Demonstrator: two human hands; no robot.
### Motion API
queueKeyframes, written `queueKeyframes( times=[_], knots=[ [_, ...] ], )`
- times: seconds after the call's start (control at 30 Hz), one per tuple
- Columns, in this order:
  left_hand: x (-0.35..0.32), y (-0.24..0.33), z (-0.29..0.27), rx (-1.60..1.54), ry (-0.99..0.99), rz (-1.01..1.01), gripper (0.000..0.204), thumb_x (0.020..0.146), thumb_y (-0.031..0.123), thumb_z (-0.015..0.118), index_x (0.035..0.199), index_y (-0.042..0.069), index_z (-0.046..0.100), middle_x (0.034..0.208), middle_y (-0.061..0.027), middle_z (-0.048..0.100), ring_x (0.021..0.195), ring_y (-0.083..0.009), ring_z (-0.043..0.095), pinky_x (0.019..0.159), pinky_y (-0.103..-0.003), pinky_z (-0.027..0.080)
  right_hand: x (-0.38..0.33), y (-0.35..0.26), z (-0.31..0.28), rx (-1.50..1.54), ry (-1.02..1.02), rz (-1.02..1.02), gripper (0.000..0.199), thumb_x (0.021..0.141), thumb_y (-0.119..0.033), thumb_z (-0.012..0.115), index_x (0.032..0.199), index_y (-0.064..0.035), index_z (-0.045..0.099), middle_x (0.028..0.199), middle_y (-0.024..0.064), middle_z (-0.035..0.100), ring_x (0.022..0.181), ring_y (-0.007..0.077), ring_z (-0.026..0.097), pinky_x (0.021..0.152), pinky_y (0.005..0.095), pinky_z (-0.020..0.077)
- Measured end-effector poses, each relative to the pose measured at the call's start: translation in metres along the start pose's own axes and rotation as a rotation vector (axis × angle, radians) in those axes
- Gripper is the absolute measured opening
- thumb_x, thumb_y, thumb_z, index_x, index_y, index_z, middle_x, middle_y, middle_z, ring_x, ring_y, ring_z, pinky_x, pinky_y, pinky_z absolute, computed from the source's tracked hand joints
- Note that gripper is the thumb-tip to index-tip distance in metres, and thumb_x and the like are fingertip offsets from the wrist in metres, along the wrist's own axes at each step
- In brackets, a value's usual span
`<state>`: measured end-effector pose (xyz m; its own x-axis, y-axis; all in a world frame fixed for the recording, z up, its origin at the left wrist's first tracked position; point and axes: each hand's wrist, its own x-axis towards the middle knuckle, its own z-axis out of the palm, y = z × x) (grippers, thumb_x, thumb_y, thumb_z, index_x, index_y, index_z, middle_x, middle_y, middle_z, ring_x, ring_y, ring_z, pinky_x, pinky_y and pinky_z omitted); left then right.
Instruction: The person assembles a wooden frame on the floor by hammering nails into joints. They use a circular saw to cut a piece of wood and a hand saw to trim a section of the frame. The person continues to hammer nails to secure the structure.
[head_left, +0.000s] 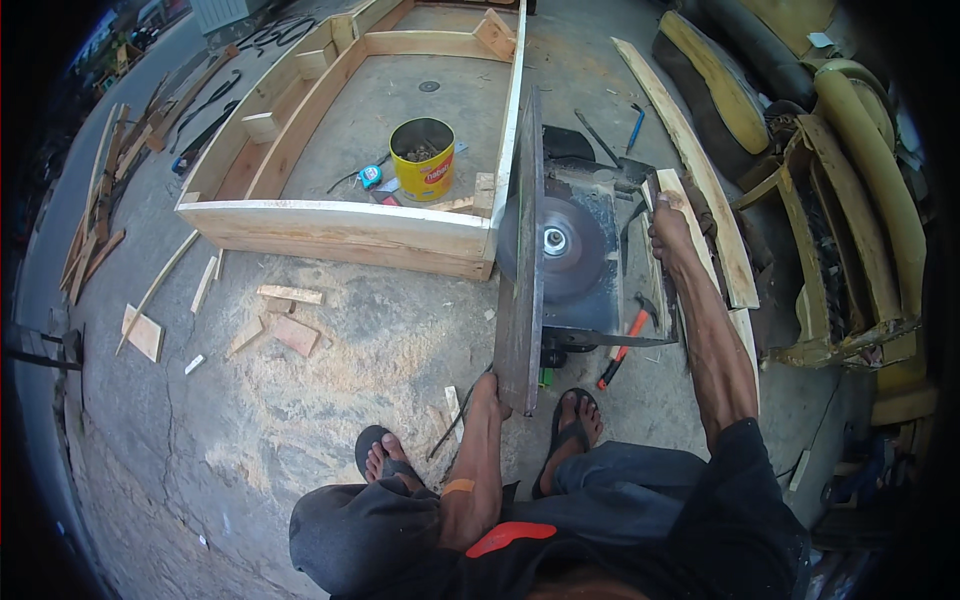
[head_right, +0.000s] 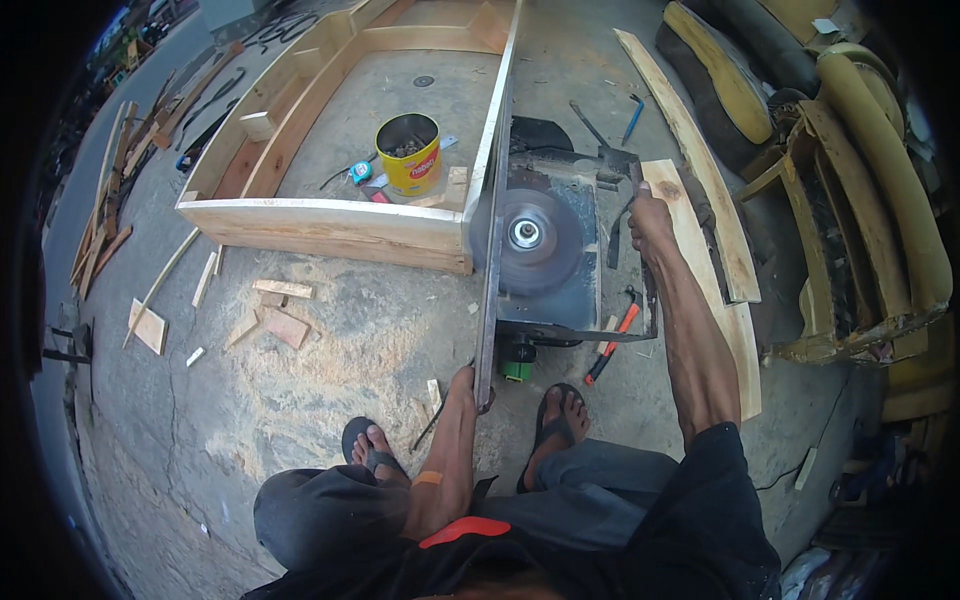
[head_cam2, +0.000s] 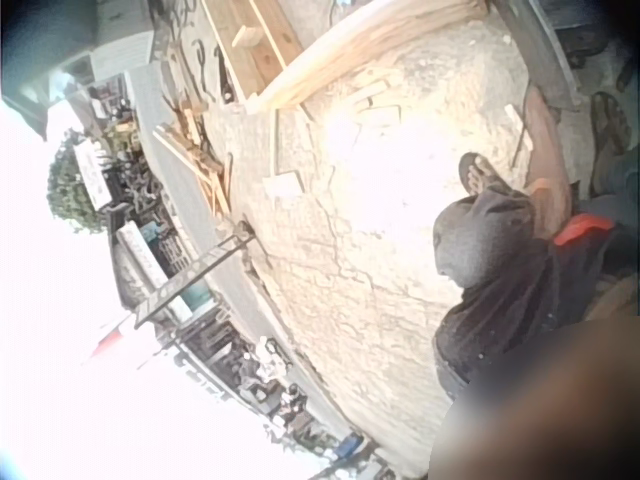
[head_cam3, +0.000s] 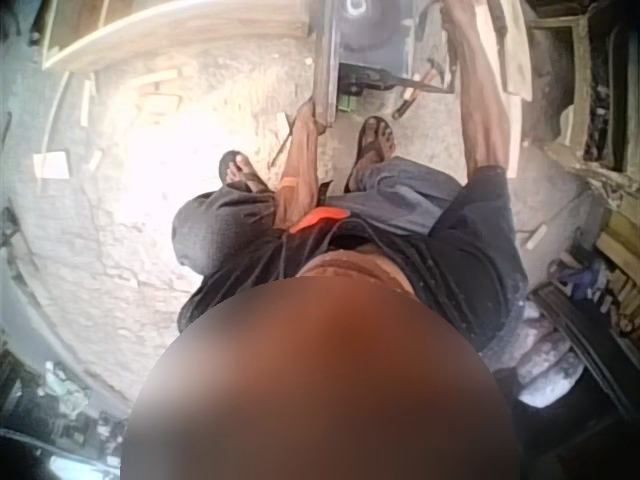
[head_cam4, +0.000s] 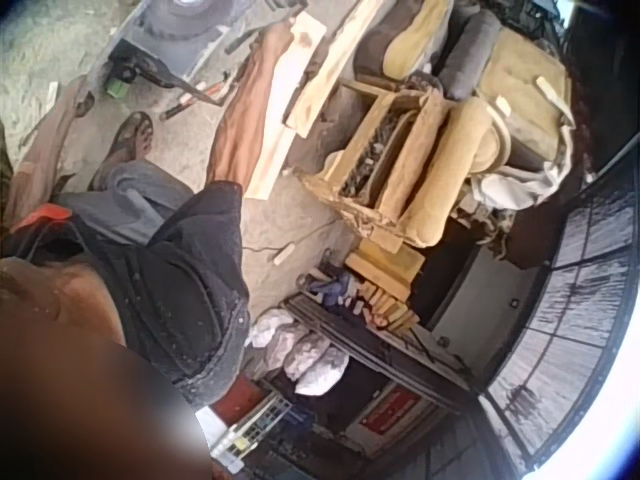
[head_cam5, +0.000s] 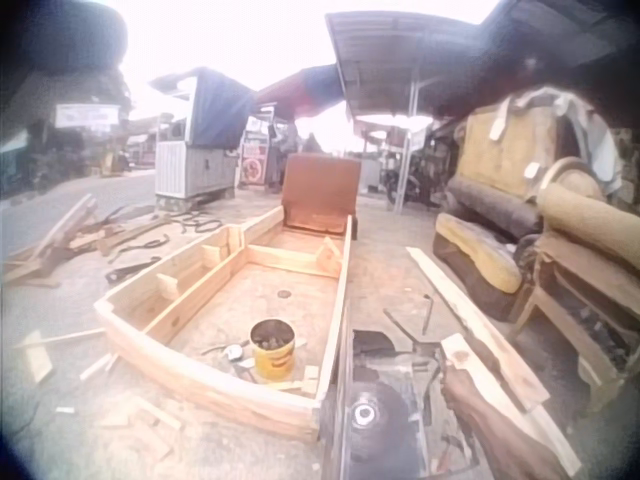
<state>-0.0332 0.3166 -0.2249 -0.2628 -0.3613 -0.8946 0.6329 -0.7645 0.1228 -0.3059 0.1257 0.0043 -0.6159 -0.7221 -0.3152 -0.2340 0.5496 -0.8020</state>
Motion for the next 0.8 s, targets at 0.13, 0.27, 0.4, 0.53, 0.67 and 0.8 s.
queueKeyframes(
  times=[0.13, 0.27, 0.4, 0.53, 0.67, 0.8],
  knots=[
    [0.096, 0.018, -0.061, -0.227, -0.159, 0.104, 0.047, 0.102, 0.016, 0.029, 0.139, -0.003, 0.052, 0.134, -0.023, 0.061, 0.123, -0.0353, 0.061, 0.104, -0.053, 0.049, -0.013, -0.04, 0.059, 0.023, -0.104, -0.06, 0.053, 0.107, -0.053, 0.036, 0.074, -0.0129, 0.046, 0.059, -0.0031, 0.039, 0.043, 0.0095, 0.03, 0.04, 0.0299, 0.0251],
    [0.082, 0.009, -0.051, -0.198, -0.132, 0.078, 0.046, 0.102, 0.016, 0.029, 0.138, -0.002, 0.053, 0.133, -0.0226, 0.062, 0.122, -0.0353, 0.062, 0.102, -0.054, 0.05, -0.006, -0.033, 0.049, 0.018, -0.086, -0.064, 0.054, 0.107, -0.053, 0.036, 0.074, -0.0129, 0.046, 0.058, -0.0034, 0.038, 0.043, 0.0094, 0.029, 0.039, 0.0298, 0.0248],
    [-0.002, 0.02, 0.0, -0.097, 0.066, -0.01, 0.045, 0.102, 0.016, 0.029, 0.137, -0.001, 0.054, 0.132, -0.0222, 0.063, 0.121, -0.0349, 0.063, 0.101, -0.055, 0.051, 0.007, -0.013, 0.023, 0.006, -0.041, -0.02, 0.052, 0.107, -0.055, 0.036, 0.08, -0.0116, 0.049, 0.06, -0.0032, 0.039, 0.043, 0.0091, 0.029, 0.04, 0.0288, 0.0252],
    [-0.047, 0.039, 0.012, -0.056, 0.125, 0.057, 0.045, 0.102, 0.016, 0.03, 0.136, -0.001, 0.054, 0.132, -0.0225, 0.063, 0.119, -0.0355, 0.064, 0.101, -0.055, 0.051, 0.007, -0.022, 0.032, 0.022, -0.096, -0.033, 0.052, 0.106, -0.057, 0.037, 0.092, -0.0093, 0.054, 0.062, -0.0032, 0.039, 0.045, 0.0085, 0.03, 0.04, 0.0272, 0.0255],
    [-0.046, 0.048, 0.005, -0.069, 0.094, 0.089, 0.045, 0.102, 0.015, 0.03, 0.136, -0.002, 0.053, 0.132, -0.023, 0.062, 0.117, -0.0365, 0.065, 0.099, -0.055, 0.053, 0.008, -0.031, 0.046, 0.036, -0.113, -0.048, 0.056, 0.106, -0.056, 0.036, 0.074, -0.0117, 0.049, 0.06, -0.002, 0.04, 0.043, 0.01, 0.03, 0.039, 0.0297, 0.0255],
    [-0.05, 0.048, 0.01, -0.101, 0.128, 0.065, 0.038, 0.1, 0.016, 0.033, 0.129, 0.0, 0.052, 0.122, -0.0199, 0.06, 0.106, -0.0335, 0.062, 0.088, -0.052, 0.052, 0.007, -0.03, 0.044, 0.02, -0.095, -0.046, 0.054, 0.106, -0.056, 0.036, 0.08, -0.0111, 0.05, 0.061, -0.0025, 0.04, 0.044, 0.0094, 0.03, 0.039, 0.0289, 0.0253]
  ],
)
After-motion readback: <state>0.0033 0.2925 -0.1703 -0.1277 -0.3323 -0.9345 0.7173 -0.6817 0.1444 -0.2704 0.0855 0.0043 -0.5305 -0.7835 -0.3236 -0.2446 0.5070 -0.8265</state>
